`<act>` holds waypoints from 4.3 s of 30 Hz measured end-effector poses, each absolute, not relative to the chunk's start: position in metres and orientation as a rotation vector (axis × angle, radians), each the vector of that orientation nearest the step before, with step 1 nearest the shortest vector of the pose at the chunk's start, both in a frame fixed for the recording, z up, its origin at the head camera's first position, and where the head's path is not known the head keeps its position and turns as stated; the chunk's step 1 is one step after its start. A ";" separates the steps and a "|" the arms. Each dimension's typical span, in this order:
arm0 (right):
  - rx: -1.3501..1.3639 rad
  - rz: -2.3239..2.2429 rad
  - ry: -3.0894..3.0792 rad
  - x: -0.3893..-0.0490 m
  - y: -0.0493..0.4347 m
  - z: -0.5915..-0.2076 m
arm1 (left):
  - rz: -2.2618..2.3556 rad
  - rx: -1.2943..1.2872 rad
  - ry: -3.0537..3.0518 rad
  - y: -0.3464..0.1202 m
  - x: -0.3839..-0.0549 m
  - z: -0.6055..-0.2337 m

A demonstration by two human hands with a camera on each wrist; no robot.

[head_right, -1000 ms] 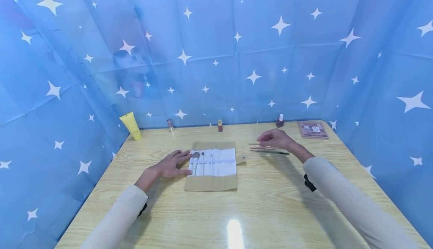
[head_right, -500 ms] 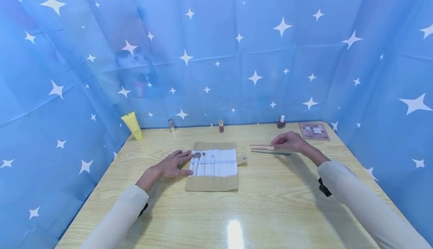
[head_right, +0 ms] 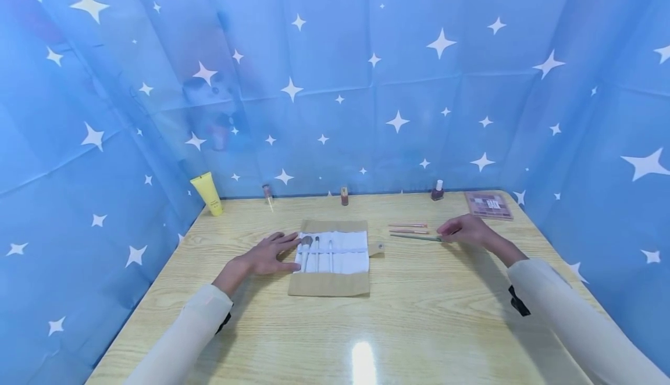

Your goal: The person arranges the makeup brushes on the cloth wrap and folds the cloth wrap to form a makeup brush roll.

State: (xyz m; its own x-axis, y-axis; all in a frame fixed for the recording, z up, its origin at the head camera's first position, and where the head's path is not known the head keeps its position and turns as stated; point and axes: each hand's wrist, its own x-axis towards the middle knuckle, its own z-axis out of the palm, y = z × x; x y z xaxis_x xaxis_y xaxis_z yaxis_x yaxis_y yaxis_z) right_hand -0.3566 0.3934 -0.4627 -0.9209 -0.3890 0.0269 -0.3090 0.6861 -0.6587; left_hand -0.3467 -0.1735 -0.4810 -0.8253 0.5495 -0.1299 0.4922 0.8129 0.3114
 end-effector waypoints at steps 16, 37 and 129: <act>-0.589 -0.906 2.867 -0.349 0.400 -0.473 | 0.373 0.815 2.792 -0.171 -0.347 -0.479; -0.495 -1.243 2.709 -0.346 0.382 -0.427 | 0.400 0.811 2.791 -0.176 -0.348 -0.483; -0.403 -1.663 2.462 -0.416 0.152 -0.422 | 0.387 0.791 2.792 -0.174 -0.350 -0.485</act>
